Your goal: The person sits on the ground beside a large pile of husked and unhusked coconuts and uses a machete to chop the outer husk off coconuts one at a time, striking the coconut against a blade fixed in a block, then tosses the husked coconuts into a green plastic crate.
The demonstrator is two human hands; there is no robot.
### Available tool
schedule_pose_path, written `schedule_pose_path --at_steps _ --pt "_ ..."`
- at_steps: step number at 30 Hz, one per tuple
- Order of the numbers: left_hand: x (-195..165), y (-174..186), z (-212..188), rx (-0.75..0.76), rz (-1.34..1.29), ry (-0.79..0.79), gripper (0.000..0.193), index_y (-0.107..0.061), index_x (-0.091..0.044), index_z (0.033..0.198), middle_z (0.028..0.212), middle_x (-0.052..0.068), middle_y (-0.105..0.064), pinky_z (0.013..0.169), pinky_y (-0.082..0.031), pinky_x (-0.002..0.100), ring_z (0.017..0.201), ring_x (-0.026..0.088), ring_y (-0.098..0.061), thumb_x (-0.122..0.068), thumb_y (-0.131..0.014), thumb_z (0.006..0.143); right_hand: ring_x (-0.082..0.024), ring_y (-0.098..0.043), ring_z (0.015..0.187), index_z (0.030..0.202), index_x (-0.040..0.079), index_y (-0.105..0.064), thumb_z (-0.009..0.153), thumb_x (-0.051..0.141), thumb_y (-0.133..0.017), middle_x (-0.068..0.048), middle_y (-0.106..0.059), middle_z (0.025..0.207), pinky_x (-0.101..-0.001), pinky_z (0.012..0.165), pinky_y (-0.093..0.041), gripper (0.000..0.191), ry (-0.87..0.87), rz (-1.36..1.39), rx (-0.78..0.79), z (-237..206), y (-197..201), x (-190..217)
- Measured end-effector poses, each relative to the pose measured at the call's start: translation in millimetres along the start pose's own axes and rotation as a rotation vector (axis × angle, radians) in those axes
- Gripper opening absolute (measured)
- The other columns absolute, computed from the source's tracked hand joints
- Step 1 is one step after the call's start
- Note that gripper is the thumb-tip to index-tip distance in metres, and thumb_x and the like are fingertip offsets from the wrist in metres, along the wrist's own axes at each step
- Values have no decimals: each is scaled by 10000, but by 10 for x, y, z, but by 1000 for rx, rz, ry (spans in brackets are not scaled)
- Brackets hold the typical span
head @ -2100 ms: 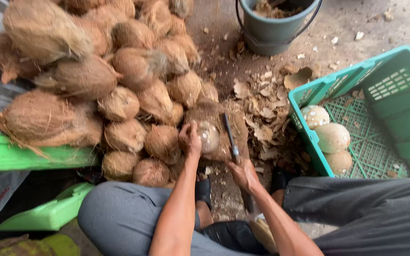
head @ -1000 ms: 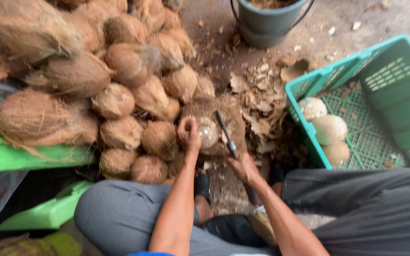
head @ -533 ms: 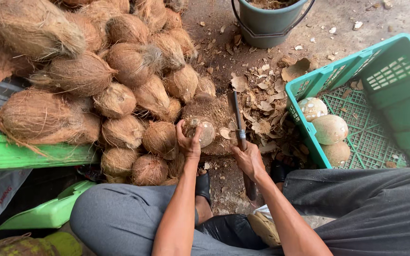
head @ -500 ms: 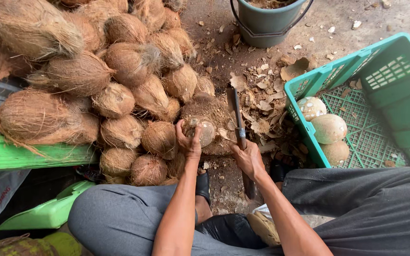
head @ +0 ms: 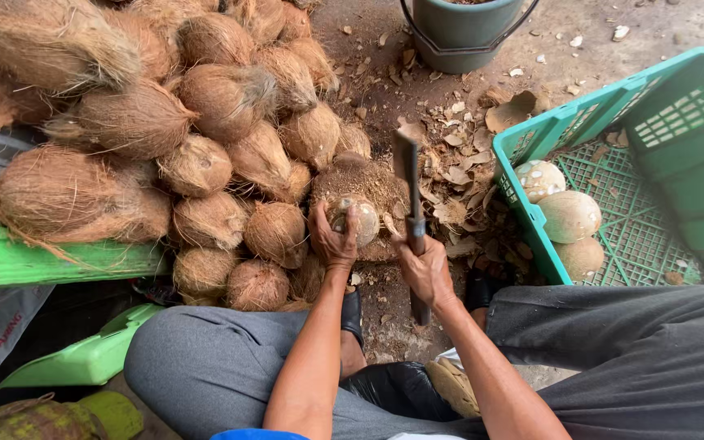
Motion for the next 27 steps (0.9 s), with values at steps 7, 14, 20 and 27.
schedule_pose_path --at_steps 7,14,20,27 --pt "-5 -36 23 57 3 27 701 -528 -128 1215 1132 135 -596 859 -507 456 1042 269 -604 -746 -521 883 -163 -487 404 743 94 -562 972 344 -696 -30 -541 546 -345 382 -433 365 -463 -195 236 -135 -120 -496" --pt "33 101 108 60 -314 305 907 -369 -144 1335 1159 125 -511 833 -512 489 1054 260 -554 -785 -616 743 -139 -474 480 799 91 -621 988 363 -628 -22 -503 569 -374 465 -415 331 -205 -279 91 -44 161 170" --pt "-92 113 -147 -117 -333 519 1136 -263 -136 1404 1311 172 -436 924 -534 566 1155 295 -543 -755 -781 605 -149 -509 490 853 74 -600 965 323 -687 -26 -551 616 -356 457 -443 287 -246 -205 124 -76 23 -113" --pt "76 302 23 42 -503 519 971 -571 -103 1289 1318 179 -611 954 -549 573 1190 316 -646 -666 -821 539 -146 -451 451 864 190 -635 984 336 -593 -20 -565 606 -361 426 -404 194 -298 -579 160 54 256 -367"
Point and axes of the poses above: each hand's wrist, its own z-axis towards the middle knuckle, its own y-axis out of the back of the hand, x = y × z, the point moved 7 cm from there along z, towards the middle knuckle
